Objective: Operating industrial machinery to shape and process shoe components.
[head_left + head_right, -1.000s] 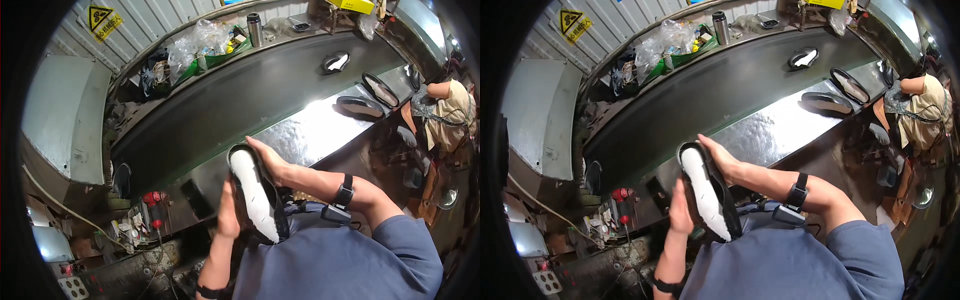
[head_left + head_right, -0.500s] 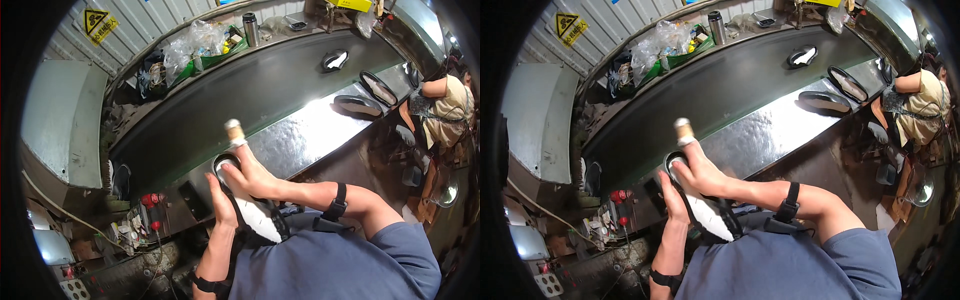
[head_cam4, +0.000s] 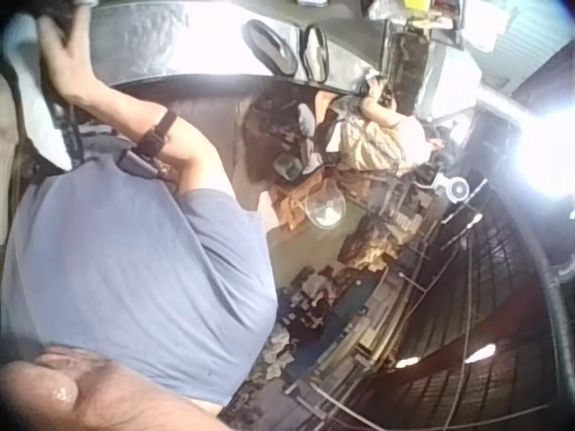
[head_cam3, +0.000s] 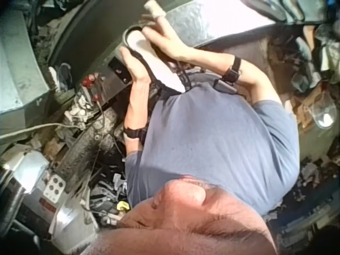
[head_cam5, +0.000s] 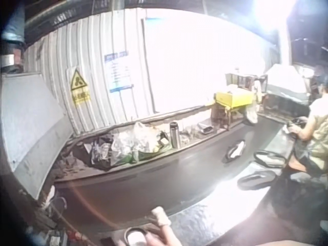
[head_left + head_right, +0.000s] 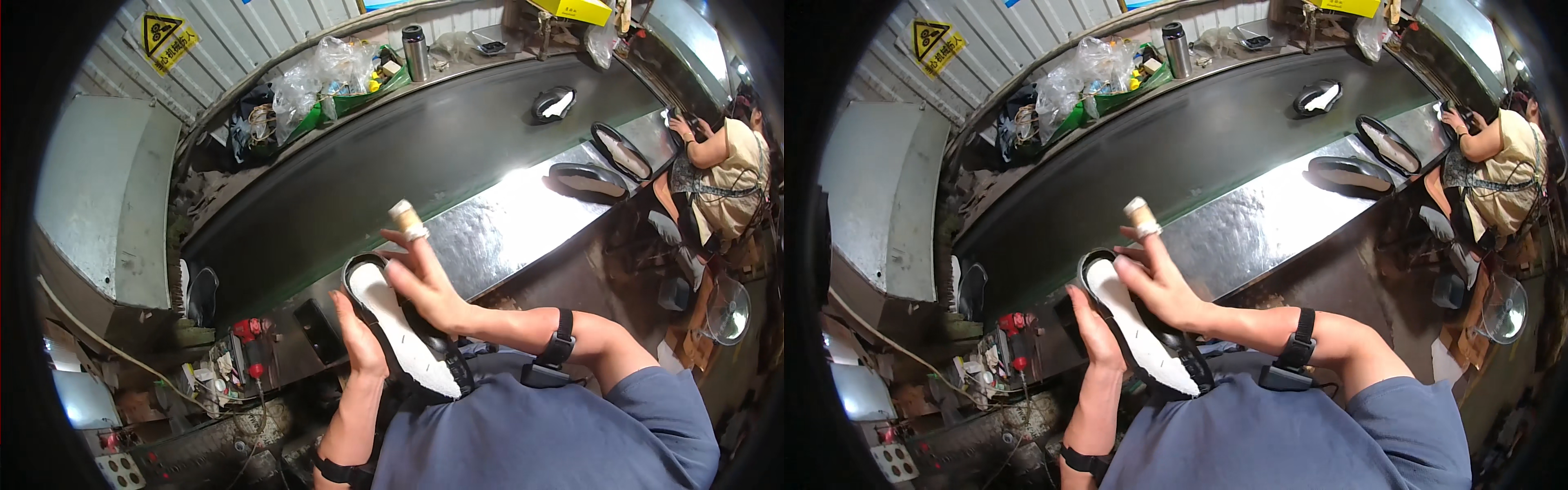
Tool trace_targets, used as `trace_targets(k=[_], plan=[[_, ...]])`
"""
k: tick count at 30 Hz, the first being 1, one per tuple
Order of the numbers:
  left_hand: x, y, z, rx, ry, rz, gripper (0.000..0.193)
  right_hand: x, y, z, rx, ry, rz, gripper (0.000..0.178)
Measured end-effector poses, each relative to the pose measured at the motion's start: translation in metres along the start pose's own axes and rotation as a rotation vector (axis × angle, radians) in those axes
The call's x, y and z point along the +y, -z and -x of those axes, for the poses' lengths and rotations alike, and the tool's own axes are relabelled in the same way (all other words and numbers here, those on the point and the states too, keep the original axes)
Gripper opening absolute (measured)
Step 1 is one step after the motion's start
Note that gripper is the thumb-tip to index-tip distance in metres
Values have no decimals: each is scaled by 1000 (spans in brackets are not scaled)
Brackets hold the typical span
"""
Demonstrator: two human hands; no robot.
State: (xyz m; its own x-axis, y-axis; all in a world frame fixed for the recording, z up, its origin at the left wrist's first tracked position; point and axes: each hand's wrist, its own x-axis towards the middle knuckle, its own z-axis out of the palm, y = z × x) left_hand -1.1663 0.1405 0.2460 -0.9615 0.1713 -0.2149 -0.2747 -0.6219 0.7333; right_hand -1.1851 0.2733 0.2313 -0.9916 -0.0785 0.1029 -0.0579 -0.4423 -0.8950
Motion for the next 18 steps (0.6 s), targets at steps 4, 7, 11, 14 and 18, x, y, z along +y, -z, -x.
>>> trace_targets(k=[4,7,11,14,18], plan=[[1,-1,-2,34,-26,-18,67,4,-1,-13,149,-127,-163,61],[-9,6,-2,74,-25,-166,68,-3,-4,-10,-17,267,725,46],[-8,16,-5,40,-40,-325,57,-12,-3,-17,-184,116,699,63],[-8,17,-2,8,-41,-161,53,3,4,-5,-149,-2,32,70],[-8,33,-4,8,34,58,45,3,8,31,-183,11,-14,69]])
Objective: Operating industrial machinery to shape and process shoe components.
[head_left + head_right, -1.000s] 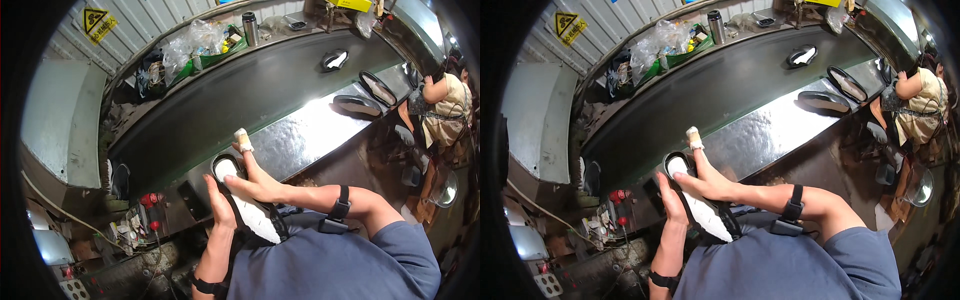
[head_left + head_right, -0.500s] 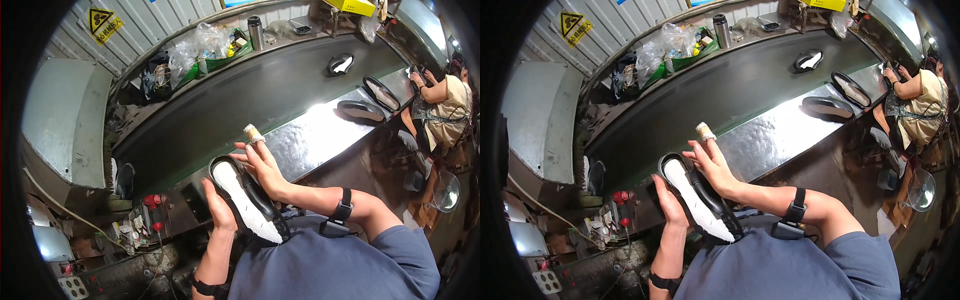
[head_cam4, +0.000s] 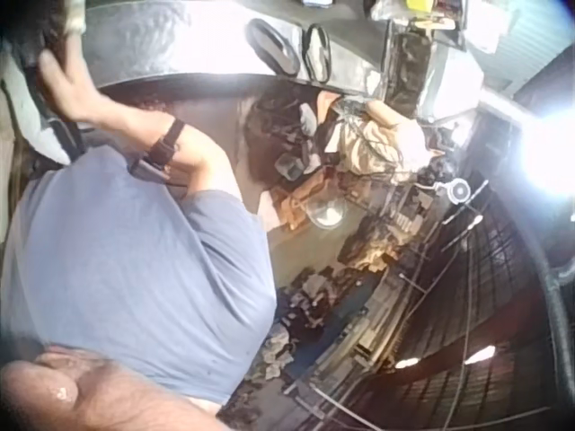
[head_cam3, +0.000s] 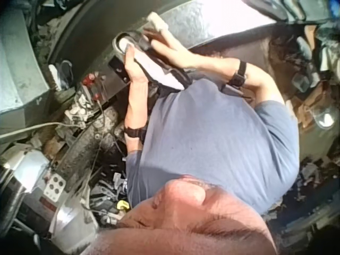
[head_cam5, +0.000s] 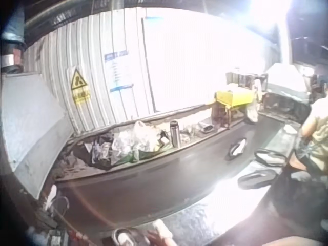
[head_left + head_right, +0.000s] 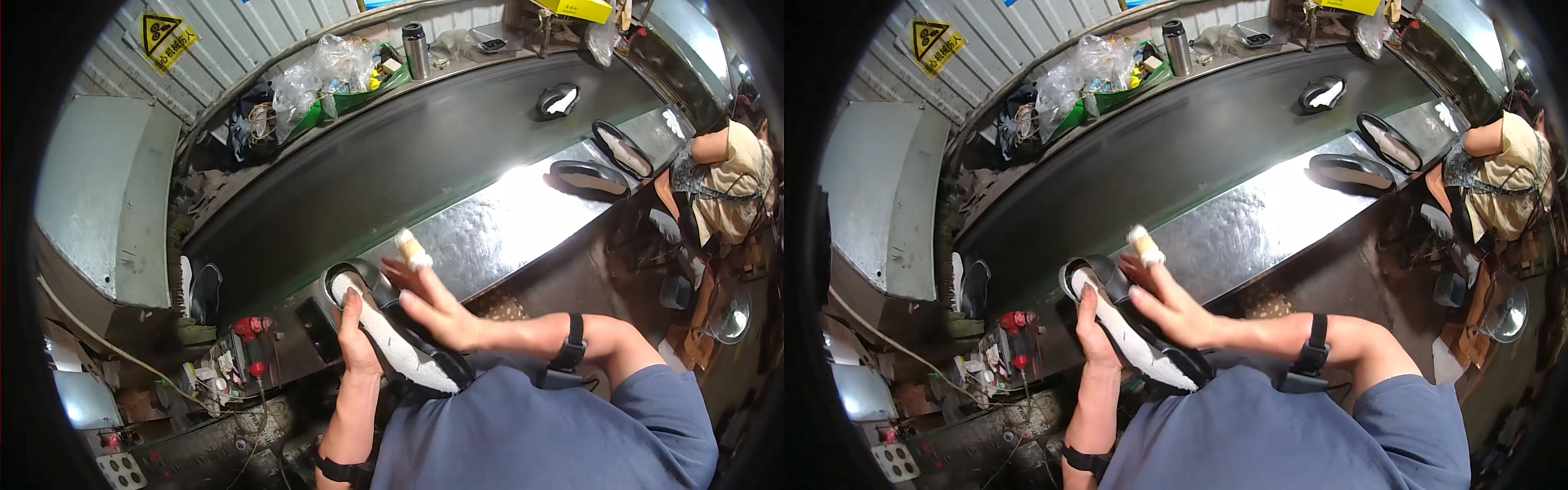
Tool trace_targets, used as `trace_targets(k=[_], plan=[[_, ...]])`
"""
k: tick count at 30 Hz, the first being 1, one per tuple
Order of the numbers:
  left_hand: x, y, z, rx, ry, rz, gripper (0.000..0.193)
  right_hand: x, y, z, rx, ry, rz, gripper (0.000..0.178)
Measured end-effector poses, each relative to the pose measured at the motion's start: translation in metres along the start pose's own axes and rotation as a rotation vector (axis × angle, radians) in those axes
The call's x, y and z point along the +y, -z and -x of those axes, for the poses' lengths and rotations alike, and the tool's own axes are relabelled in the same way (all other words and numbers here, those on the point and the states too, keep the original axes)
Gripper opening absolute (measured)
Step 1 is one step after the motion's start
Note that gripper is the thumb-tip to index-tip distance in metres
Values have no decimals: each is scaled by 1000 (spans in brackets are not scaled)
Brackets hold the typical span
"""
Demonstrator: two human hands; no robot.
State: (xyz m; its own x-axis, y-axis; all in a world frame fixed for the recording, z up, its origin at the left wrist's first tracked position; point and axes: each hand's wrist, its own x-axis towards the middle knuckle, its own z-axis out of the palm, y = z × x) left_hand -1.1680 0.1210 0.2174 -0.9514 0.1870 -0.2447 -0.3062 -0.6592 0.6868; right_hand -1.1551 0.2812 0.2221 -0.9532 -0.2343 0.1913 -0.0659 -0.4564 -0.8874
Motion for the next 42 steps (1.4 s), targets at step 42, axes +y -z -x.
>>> trace_targets(k=[42], plan=[[37,-19,30,-665,-947,-1069,100,-2,52,-10,-351,25,544,86]])
